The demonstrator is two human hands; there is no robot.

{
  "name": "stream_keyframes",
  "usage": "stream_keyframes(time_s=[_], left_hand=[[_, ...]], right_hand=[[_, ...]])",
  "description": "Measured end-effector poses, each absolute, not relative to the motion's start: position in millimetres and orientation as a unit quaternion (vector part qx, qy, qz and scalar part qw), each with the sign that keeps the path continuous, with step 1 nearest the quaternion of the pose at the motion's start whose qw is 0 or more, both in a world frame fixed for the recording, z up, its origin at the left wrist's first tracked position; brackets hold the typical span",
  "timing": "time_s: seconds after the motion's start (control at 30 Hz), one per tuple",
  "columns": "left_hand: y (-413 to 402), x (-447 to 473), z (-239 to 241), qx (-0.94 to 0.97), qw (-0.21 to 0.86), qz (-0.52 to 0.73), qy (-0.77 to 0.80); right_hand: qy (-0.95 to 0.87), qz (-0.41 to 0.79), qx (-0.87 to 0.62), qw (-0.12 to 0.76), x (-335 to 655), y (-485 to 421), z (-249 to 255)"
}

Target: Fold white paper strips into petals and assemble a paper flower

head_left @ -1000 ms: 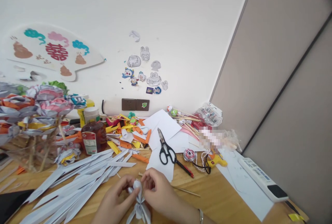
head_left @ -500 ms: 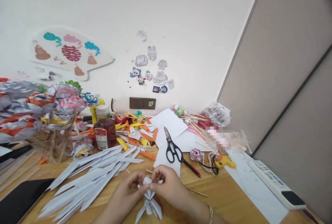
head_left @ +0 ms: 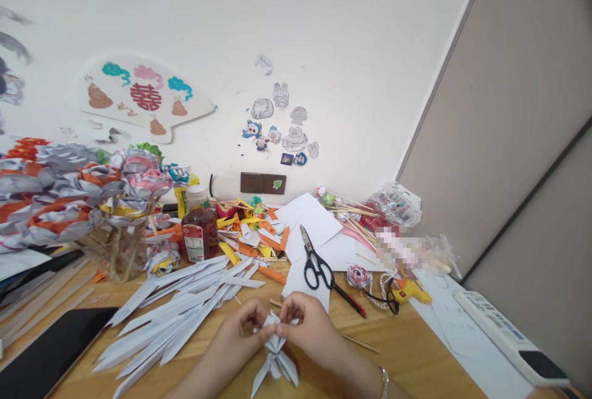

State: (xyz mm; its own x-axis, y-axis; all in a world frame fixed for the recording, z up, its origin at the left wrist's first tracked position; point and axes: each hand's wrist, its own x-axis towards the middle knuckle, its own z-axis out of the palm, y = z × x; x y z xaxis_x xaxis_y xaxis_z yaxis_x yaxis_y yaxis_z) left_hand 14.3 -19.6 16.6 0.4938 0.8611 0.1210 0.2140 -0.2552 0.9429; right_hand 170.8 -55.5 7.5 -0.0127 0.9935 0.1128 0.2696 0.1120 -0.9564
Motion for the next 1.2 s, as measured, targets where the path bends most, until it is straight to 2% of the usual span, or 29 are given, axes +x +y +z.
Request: stream_keyframes(time_s=[0.13, 0.33, 0.73, 0.83, 1.07, 1.2], left_hand=[[-21, 14, 17, 0.732, 0.451, 0.34, 0.381], [-24, 13, 16, 0.753, 0.414, 0.345, 0.376], [-29, 14, 17, 0.787, 0.359, 0.348, 0.361], [-30, 15, 18, 0.775, 0.376, 0.341, 0.375], [-21, 14, 14, 0.716, 0.519, 0.281, 0.374], [-23, 16, 12, 0.692, 0.542, 0.286, 0.382]], right_hand=[[-0.595, 0.366, -0.554, 0.452, 168, -57, 8], [-0.64, 0.259, -0.568, 0.448, 165, -64, 14], [-0.66, 0.272, -0.558, 0.423, 169, -65, 17], [-0.663, 0.278, -0.561, 0.411, 170, -66, 20], [-0.648, 0.26, -0.583, 0.416, 168, -65, 13], [-0.661, 0.267, -0.584, 0.389, 169, -65, 15]])
